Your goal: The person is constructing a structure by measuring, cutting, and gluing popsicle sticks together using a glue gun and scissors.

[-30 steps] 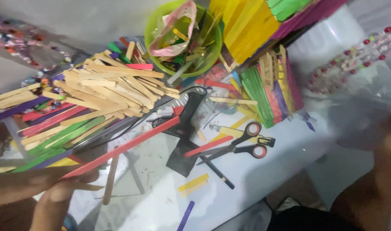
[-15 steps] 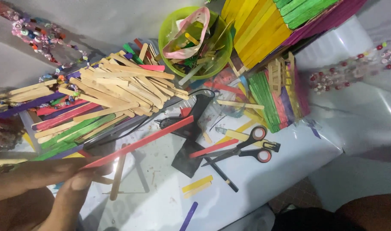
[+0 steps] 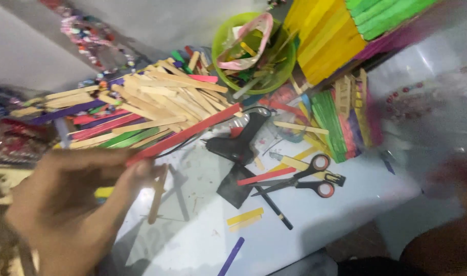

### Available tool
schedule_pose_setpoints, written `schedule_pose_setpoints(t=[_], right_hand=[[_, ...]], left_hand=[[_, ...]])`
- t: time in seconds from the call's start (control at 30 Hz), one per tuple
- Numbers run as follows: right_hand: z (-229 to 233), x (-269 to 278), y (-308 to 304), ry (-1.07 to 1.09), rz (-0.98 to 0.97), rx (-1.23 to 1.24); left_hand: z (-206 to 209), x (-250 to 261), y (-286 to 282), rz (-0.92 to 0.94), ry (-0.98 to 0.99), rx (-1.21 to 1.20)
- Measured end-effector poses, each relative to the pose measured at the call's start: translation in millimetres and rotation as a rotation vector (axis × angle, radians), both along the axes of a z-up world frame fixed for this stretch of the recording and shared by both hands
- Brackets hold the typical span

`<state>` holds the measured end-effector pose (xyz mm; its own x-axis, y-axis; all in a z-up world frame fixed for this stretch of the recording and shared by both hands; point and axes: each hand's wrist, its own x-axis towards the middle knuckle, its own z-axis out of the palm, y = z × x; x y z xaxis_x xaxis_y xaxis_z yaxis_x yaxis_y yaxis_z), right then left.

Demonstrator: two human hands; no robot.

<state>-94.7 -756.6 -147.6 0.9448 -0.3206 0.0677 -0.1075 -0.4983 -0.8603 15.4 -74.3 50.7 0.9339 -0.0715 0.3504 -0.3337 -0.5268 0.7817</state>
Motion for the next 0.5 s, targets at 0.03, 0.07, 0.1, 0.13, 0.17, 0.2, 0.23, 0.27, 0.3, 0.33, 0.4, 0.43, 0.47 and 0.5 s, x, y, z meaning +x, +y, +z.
schedule_pose_setpoints(t=[0.03, 0.07, 0.1, 0.13, 0.17, 0.2, 0.23, 0.27, 0.3, 0.33, 0.4, 0.43, 0.47, 0.5], right_hand=[[28.6, 27.1, 85.4, -0.017, 0.039, 0.102], [75.5, 27.2, 167.3, -0.033, 0.077, 0.205], [104.2, 46.1, 218.0, -0.035, 0.096, 0.213], [137.6, 56.6, 272.9, -0.007, -0.006, 0.192], [176.8, 60.8, 331.5, 0.018, -0.105, 0.169], [178.5, 69.8, 334.4, 0.011, -0.085, 0.176], [181.5, 78.2, 337.2, 0.014, 0.107, 0.133], [184.2, 86.8, 340.1, 0.015, 0.298, 0.088], [177.9, 94.0, 337.2, 0.01, 0.315, 0.091], [171.2, 101.5, 334.0, 0.047, 0.457, 0.215], [165.4, 112.0, 342.2, 0.088, 0.611, 0.346], [167.9, 116.6, 354.5, 0.068, 0.57, 0.183], [170.6, 121.2, 366.6, 0.048, 0.527, 0.021], [168.4, 124.5, 376.8, 0.043, 0.541, 0.025]], left_hand=[[-2.4, 2.7, 1.7, -0.03, 0.034, -0.052], [-4.9, 5.7, 4.1, -0.06, 0.069, -0.104], [-9.6, 7.8, 5.0, -0.042, 0.064, -0.096], [-14.2, 10.1, 6.3, -0.087, 0.088, -0.112], [-19.0, 13.0, 7.9, -0.13, 0.109, -0.13], [-21.1, 14.2, 7.7, -0.11, 0.1, -0.124], [-23.2, 15.3, 7.2, -0.149, 0.173, -0.227], [-25.6, 16.7, 6.6, -0.187, 0.245, -0.331], [-24.1, 17.3, 7.3, -0.17, 0.237, -0.329], [-23.0, 18.1, 7.4, -0.183, 0.212, -0.302], [-22.0, 16.7, 7.0, -0.182, 0.185, -0.267], [-22.1, 15.9, 7.5, -0.228, 0.211, -0.322], [-22.0, 15.3, 7.8, -0.274, 0.236, -0.377], [-20.9, 14.9, 9.5, -0.26, 0.23, -0.373]])
